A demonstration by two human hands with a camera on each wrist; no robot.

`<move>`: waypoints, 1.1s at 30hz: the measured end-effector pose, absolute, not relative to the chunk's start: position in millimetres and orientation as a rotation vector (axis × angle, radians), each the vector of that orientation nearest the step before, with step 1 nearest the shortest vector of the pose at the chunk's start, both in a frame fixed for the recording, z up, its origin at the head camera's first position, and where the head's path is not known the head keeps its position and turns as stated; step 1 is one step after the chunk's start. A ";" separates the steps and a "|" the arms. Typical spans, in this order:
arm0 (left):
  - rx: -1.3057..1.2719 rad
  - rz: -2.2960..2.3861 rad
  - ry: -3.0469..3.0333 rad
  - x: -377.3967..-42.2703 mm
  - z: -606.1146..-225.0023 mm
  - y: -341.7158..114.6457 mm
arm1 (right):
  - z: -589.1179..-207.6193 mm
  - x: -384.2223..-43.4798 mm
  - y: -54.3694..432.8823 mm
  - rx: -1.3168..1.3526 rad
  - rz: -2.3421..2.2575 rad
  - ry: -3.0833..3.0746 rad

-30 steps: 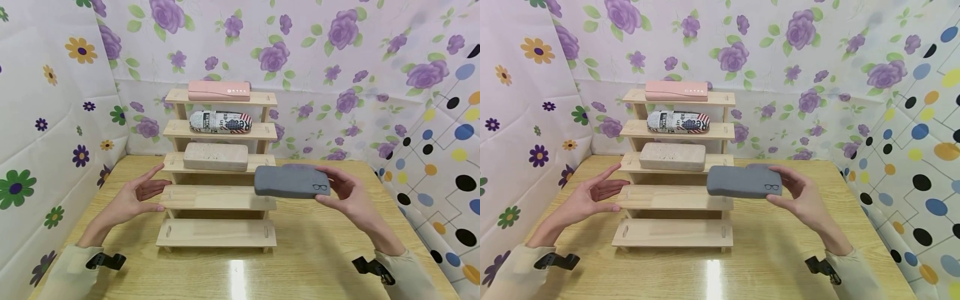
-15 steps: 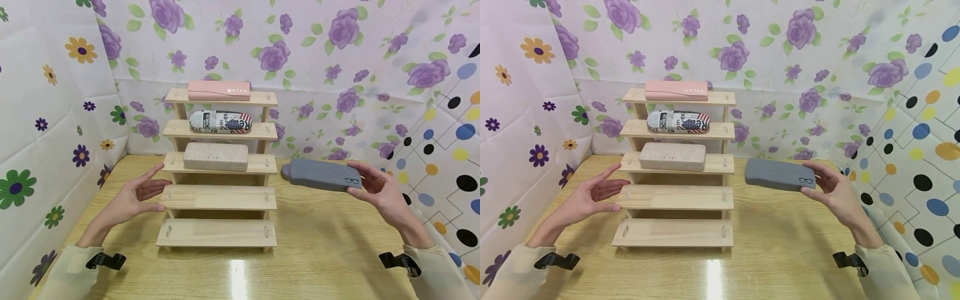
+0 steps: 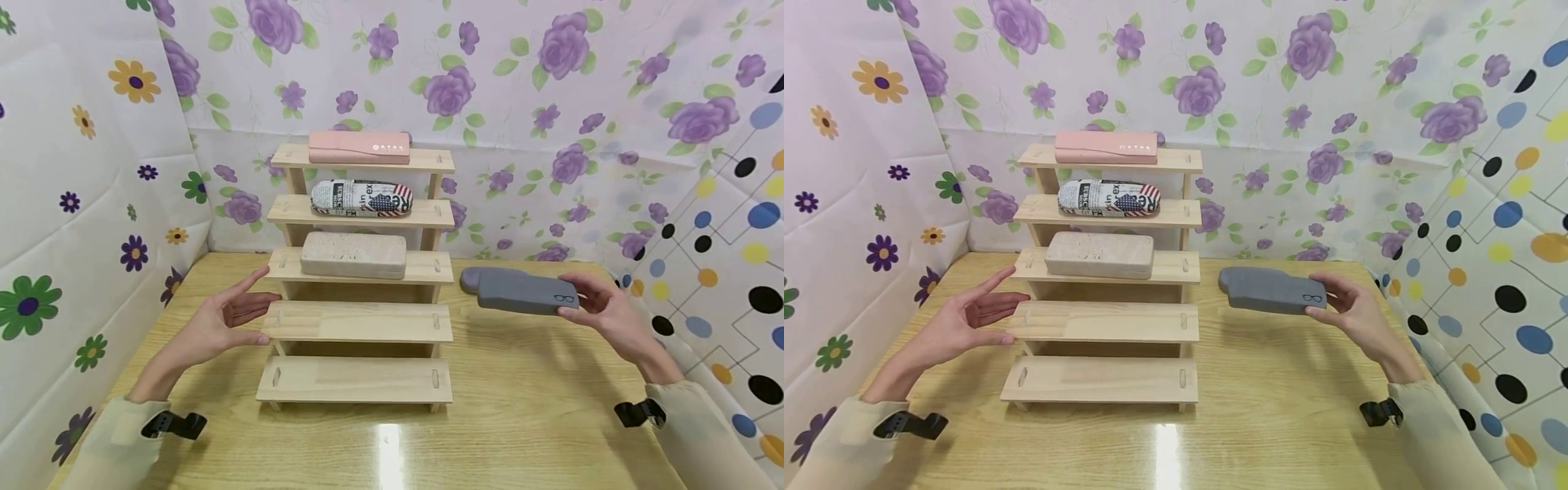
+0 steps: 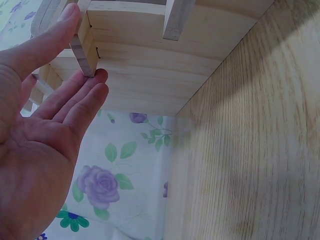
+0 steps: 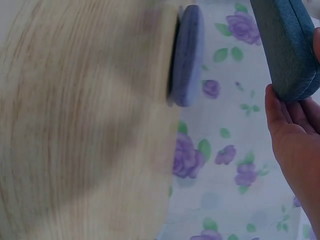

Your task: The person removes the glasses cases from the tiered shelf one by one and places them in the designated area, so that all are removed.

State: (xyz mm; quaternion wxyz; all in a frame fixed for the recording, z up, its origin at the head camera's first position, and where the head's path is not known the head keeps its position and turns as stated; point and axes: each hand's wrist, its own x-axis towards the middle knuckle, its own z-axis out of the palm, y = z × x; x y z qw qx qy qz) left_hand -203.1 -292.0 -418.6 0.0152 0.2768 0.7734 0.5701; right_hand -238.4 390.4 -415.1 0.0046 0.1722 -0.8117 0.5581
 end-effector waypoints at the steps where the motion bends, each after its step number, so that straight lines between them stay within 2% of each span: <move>1: 0.861 1.776 2.407 -203.0 -418.9 -292.0 | -418.6 -241.4 391.0 0.534 1.757 -2.548; 15: 0.841 1.778 2.413 -203.5 -418.8 -291.6 | -451.3 -268.4 396.4 0.487 1.825 -2.635; 33: 0.859 1.782 2.409 -203.3 -419.2 -291.9 | -470.8 -282.9 397.6 0.395 1.818 -2.721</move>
